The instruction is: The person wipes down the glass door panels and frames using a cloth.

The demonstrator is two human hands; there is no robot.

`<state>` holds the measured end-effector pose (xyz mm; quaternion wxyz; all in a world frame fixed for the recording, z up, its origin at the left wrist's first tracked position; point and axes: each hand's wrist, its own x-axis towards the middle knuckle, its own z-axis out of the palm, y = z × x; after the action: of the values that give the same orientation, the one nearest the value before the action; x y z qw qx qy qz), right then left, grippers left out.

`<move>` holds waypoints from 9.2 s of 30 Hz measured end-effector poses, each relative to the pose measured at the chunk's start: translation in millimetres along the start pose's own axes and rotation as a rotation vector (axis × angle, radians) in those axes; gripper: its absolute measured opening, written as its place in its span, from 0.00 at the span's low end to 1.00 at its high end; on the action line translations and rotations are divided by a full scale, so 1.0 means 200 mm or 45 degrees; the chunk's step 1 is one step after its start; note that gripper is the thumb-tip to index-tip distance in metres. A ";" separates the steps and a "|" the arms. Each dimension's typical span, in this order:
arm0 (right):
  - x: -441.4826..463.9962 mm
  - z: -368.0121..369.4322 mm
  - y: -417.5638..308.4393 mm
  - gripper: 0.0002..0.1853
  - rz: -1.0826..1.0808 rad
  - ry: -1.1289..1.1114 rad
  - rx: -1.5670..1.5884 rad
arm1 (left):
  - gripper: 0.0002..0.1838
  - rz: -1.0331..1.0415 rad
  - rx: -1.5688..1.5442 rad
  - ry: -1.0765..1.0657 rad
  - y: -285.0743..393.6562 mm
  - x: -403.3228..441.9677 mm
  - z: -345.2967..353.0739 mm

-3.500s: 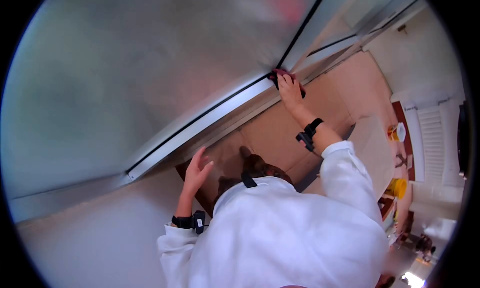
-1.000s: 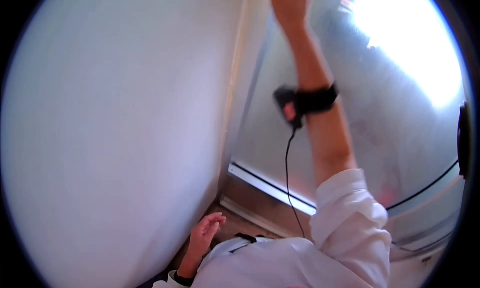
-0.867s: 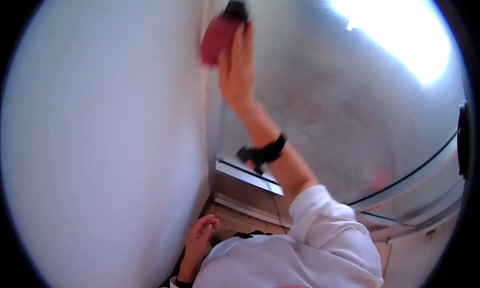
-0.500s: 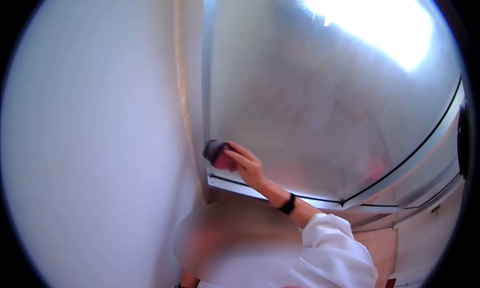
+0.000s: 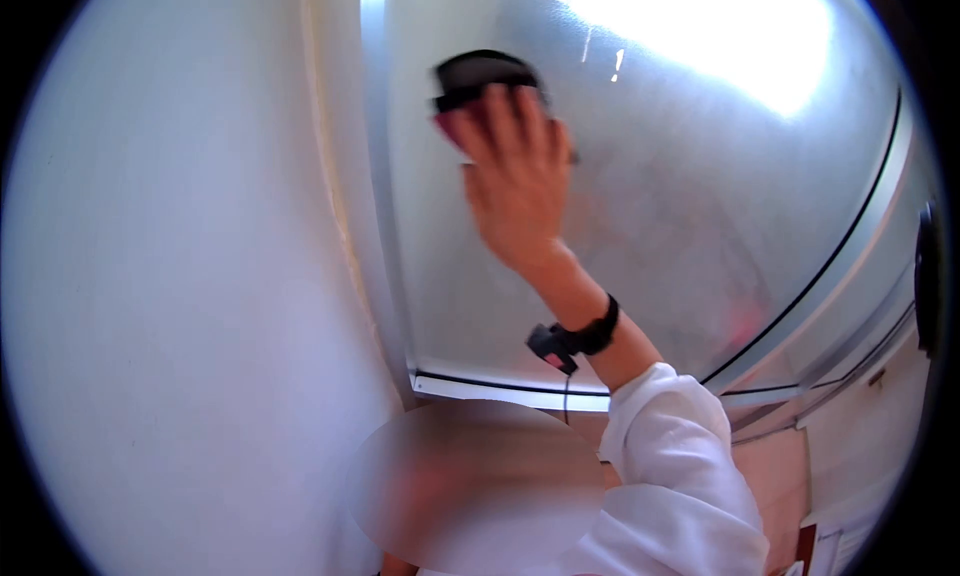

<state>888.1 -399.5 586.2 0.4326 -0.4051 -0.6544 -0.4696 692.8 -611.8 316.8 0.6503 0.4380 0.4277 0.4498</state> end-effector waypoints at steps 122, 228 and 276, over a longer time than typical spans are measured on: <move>-2.87 -0.29 1.03 0.29 0.723 -0.067 -0.481 | 0.17 -0.215 0.406 -0.508 -1.19 0.89 0.10; -0.93 -0.56 0.78 0.30 2.088 0.399 -0.013 | 0.17 -0.288 0.652 -0.599 0.97 0.37 0.81; 0.63 -0.53 1.00 0.21 -0.729 -0.443 -0.031 | 0.17 0.207 0.441 -0.604 1.09 0.66 0.65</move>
<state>1057.4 -440.4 777.4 0.1599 -0.2840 -0.8000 -0.5038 799.5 -463.2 536.7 0.6096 0.6680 0.2977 0.3059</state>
